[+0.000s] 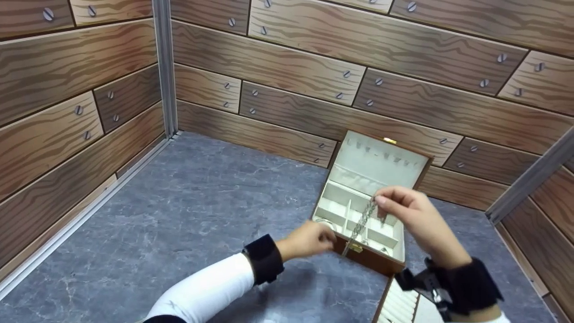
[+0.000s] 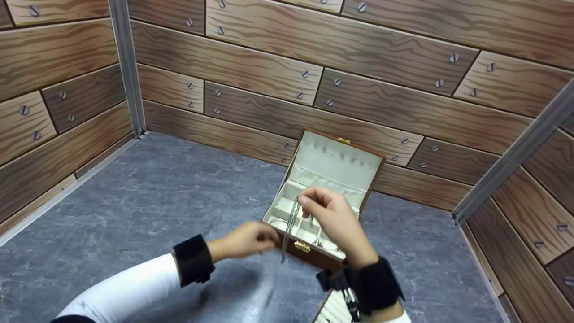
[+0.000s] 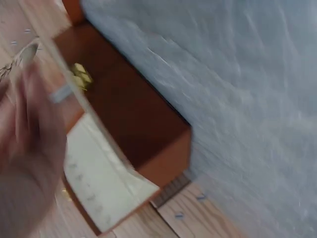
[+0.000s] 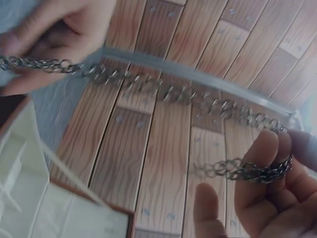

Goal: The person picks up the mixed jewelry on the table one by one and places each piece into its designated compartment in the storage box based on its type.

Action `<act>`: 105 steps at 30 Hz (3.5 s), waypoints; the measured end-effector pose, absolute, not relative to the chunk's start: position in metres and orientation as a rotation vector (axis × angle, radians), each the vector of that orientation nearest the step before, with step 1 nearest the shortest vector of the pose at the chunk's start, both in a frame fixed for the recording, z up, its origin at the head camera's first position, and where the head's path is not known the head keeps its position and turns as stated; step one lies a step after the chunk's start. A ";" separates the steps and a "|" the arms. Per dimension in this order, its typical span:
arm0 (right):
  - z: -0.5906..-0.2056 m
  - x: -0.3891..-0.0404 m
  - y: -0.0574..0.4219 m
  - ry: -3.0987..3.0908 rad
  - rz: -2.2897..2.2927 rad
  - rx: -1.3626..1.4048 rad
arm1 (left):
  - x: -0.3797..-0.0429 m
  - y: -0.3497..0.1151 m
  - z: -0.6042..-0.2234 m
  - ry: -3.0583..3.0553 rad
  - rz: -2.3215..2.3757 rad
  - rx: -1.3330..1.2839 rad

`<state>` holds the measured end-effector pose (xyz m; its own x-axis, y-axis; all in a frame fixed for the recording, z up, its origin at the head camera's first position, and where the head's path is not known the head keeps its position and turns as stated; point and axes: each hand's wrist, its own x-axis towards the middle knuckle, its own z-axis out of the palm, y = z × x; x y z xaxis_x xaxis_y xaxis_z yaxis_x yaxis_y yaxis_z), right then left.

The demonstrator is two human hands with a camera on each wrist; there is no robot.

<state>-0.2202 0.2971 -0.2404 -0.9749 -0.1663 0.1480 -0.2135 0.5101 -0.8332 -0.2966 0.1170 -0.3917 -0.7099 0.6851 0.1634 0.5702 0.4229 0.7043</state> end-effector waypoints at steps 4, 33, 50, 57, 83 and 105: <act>-0.230 -0.242 0.310 -2.722 1.415 0.285 | -0.317 0.123 -0.396 2.816 1.215 0.849; -0.285 -0.419 0.346 -2.441 0.915 -0.001 | -0.356 0.132 -0.413 2.854 1.229 0.505; -0.322 -0.439 0.347 -2.200 0.657 -0.211 | -0.348 0.138 -0.415 2.864 1.166 0.566; -0.327 -0.448 0.352 -2.100 0.627 -0.111 | -0.353 0.140 -0.414 2.882 1.111 0.588; -0.325 -0.454 0.355 -2.441 0.370 0.015 | -0.363 0.127 -0.419 2.902 1.163 0.611; -0.320 -0.453 0.356 -2.318 0.811 0.008 | -0.358 0.129 -0.418 2.895 1.168 0.578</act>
<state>-0.4525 0.3562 -0.3202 -0.7738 0.2038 0.5997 -0.2143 0.8067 -0.5507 -0.3583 0.1293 -0.4181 -0.9332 0.3197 0.1640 0.3440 0.6631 0.6648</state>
